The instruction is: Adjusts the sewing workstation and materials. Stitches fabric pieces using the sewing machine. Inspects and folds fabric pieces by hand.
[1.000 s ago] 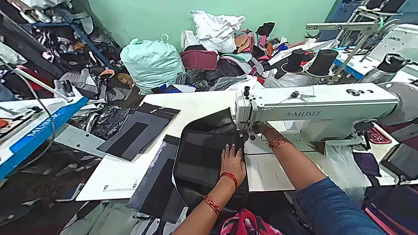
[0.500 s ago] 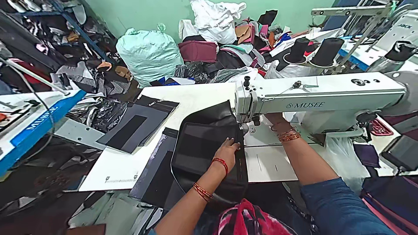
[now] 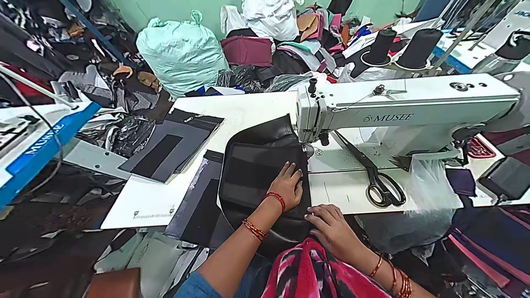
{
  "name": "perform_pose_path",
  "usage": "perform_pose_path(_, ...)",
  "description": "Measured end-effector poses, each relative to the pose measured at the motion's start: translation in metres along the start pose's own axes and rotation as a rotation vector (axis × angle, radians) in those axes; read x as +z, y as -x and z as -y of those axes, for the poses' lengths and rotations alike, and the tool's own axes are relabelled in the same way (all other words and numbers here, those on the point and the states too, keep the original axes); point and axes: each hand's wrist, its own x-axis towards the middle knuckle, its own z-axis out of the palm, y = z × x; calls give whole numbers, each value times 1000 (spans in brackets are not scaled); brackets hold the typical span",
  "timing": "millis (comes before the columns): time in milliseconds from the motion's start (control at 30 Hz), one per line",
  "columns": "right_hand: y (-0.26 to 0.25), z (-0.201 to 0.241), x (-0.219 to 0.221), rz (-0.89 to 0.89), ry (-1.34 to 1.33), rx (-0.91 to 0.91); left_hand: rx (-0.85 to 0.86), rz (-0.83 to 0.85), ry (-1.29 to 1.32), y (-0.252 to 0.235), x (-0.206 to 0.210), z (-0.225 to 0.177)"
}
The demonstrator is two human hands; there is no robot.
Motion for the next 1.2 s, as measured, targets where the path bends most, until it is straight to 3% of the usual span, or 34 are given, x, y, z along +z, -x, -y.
perform_pose_path(200, -4, -4, 26, -236, 63, -74, 14, -60, 22, 0, 4, 3)
perform_pose_path(400, -7, -8, 28, -305, 68, -94, -4, -7, 6, -2, 3, 3)
perform_pose_path(767, -31, -23, 11, -281, -33, 113, -107, 5, 73, -38, -7, -8)
perform_pose_path(1200, -47, -27, 9, -208, 0, 161, -76, -69, 121, -60, -12, 4)
